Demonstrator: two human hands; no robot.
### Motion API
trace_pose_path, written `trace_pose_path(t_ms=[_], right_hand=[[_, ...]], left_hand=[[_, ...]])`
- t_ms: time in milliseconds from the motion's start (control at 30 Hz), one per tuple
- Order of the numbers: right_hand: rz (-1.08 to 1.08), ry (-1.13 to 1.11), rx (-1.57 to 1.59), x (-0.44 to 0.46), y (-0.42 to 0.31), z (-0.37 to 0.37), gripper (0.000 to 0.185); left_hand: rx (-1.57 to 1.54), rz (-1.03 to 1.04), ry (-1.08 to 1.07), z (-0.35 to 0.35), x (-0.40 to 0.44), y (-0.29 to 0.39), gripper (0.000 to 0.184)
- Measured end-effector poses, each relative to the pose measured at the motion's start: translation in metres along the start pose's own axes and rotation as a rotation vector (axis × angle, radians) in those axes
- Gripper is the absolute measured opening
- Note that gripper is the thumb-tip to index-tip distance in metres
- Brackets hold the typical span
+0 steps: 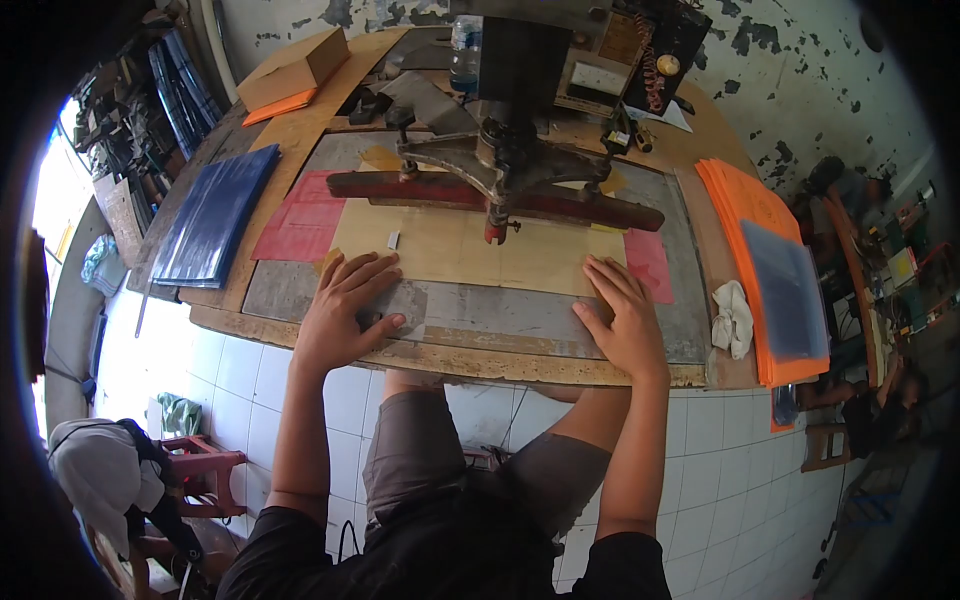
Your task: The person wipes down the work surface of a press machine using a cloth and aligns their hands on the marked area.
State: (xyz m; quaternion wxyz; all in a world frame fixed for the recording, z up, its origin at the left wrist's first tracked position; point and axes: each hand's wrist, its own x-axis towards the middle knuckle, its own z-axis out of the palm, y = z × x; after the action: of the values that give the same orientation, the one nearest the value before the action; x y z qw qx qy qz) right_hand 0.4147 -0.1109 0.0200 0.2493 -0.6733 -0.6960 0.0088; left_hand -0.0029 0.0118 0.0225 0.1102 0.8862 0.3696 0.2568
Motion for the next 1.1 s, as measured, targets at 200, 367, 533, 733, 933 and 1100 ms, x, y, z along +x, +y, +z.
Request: trace_pose_path(t_ms=[200,367,533,733,933,1100], right_hand=[[0.01,-0.001,-0.013,0.0006,-0.004,-0.0023,0.059],[-0.008,0.007,0.003,0.0004,-0.0002,-0.0001,0.059],[-0.015,0.004,0.001,0.0011,-0.0003,-0.0011,0.059],[0.001,0.007,0.015,0.0014,-0.0033,-0.0025,0.059],[0.0,0.003,0.021,0.0018,-0.0029,-0.0029,0.059],[0.012,0.005,0.023,0.0014,-0.0037,-0.0029,0.06]], left_hand=[[-0.003,0.006,0.004,0.0005,-0.0003,-0.0023,0.064],[-0.002,0.006,0.006,0.0011,-0.0013,-0.0026,0.063],[-0.002,0.006,0.011,0.0017,-0.0015,-0.0036,0.063],[-0.008,0.007,0.021,-0.0009,0.0005,-0.0008,0.063],[-0.01,0.001,0.019,-0.0008,0.0002,-0.001,0.063],[-0.034,-0.009,0.01,-0.002,0.0012,-0.0005,0.063]])
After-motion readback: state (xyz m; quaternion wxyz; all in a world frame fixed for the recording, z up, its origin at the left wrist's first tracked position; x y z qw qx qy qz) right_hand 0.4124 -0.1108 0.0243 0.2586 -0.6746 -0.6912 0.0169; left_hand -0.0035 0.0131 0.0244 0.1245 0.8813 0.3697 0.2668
